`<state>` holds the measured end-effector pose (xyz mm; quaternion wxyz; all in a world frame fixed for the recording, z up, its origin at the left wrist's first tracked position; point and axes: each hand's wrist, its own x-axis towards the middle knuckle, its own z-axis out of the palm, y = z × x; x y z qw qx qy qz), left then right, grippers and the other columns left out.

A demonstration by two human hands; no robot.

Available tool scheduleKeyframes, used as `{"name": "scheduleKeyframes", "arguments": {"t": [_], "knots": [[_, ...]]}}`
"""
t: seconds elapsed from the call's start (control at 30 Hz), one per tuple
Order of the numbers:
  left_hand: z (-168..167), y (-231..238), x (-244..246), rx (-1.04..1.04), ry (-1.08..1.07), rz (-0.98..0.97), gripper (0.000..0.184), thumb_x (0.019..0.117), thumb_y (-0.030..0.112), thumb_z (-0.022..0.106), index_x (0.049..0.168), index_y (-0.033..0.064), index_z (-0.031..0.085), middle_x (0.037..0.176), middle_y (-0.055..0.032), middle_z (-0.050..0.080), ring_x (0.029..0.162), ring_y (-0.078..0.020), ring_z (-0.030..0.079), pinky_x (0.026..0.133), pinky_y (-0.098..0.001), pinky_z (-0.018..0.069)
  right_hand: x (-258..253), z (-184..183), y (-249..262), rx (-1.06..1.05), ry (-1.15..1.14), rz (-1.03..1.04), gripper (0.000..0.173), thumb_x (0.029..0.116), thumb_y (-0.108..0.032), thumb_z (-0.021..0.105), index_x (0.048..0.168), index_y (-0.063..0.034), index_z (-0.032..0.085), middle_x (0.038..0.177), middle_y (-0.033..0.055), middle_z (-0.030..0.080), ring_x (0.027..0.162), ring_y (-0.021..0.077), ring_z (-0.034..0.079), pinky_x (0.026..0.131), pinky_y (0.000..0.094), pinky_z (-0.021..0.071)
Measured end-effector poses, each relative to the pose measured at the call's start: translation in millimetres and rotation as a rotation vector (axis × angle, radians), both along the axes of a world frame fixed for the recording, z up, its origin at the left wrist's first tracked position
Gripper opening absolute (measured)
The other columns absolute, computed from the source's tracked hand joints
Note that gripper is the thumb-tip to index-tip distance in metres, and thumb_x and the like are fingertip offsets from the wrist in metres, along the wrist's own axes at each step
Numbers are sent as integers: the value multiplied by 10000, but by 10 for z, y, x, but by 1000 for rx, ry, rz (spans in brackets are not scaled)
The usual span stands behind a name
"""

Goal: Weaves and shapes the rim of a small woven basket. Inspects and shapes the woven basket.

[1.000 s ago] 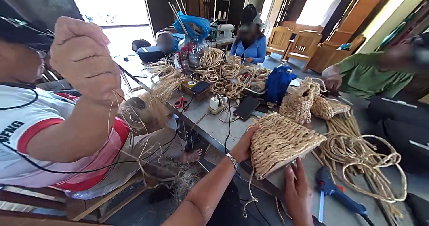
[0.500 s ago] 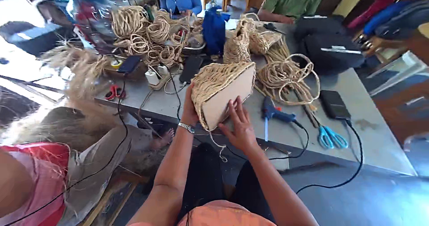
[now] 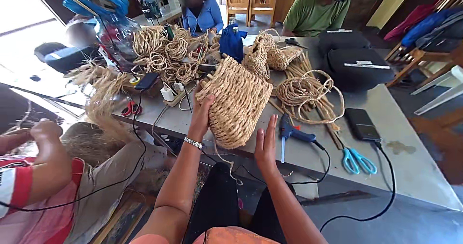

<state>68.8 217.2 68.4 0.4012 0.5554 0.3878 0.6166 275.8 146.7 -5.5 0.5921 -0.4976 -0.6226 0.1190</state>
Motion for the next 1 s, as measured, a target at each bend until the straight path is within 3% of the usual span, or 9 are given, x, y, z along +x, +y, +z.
{"name": "scheduleKeyframes", "arguments": {"t": [0.07, 0.13, 0.23, 0.37, 0.5, 0.63, 0.8, 0.9, 1.0], "knots": [[171, -48, 48, 176, 204, 41, 982, 852, 651, 684, 1613, 214, 243, 1551, -37, 460, 1301, -138, 556, 1036, -397, 522, -19, -9, 4, 29, -3, 1, 706, 1112, -400, 325, 1586, 109, 206, 1651, 321, 203, 1556, 388, 229, 1274, 479, 238], [203, -101, 91, 286, 431, 26, 1014, 844, 602, 720, 1620, 165, 236, 1600, -78, 405, 1360, -173, 515, 1074, -415, 497, -31, -4, -2, 19, -17, 4, 730, 1099, -428, 358, 1587, 98, 224, 1656, 311, 203, 1557, 388, 226, 1273, 492, 243], [142, -109, 185, 257, 574, -21, 985, 861, 516, 738, 1639, 200, 224, 1621, -58, 394, 1400, -184, 489, 1104, -451, 474, -47, -15, -8, -8, -62, 5, 717, 1084, -448, 418, 1589, 46, 294, 1660, 285, 224, 1552, 392, 239, 1255, 515, 277], [106, -80, 222, 222, 579, 9, 982, 874, 544, 719, 1648, 227, 205, 1629, -29, 390, 1414, -159, 476, 1123, -451, 455, -55, -16, -15, -63, -135, 16, 647, 1079, -431, 447, 1554, 7, 411, 1635, 250, 323, 1529, 402, 296, 1250, 530, 277], [82, -73, 261, 166, 519, 51, 940, 868, 476, 767, 1620, 208, 270, 1554, -68, 482, 1355, -172, 535, 1103, -457, 480, -59, 12, -19, -51, -182, 41, 612, 1075, -374, 474, 1470, 93, 486, 1520, 266, 492, 1451, 421, 434, 1221, 517, 337], [65, -163, 369, 70, 524, 152, 927, 861, 546, 743, 1613, 237, 298, 1513, -82, 525, 1338, -220, 556, 1079, -525, 492, -104, 61, -30, -79, -185, 46, 671, 1074, -409, 464, 1492, 114, 434, 1528, 277, 475, 1441, 383, 461, 1209, 480, 362], [74, -338, 651, 37, 567, 290, 999, 868, 641, 682, 1629, 152, 257, 1518, -182, 496, 1316, -304, 569, 1073, -513, 486, -55, 65, -48, -42, -149, 32, 641, 1102, -372, 378, 1506, 126, 401, 1555, 300, 426, 1470, 379, 421, 1226, 459, 341], [27, -378, 578, 103, 385, 145, 1109, 832, 587, 758, 1645, 138, 153, 1621, -118, 382, 1429, -232, 462, 1141, -476, 442, -44, 42, -50, -53, -118, 48, 722, 1091, -443, 382, 1542, 118, 335, 1587, 297, 377, 1485, 346, 406, 1225, 438, 343], [-116, -485, 396, 164, 280, 8, 1057, 876, 538, 726, 1641, 129, 124, 1653, -100, 322, 1458, -216, 423, 1151, -464, 440, -27, 28, -62, -100, -100, 47, 867, 1035, -550, 466, 1569, 106, 274, 1579, 306, 382, 1471, 347, 424, 1216, 450, 353]]}}
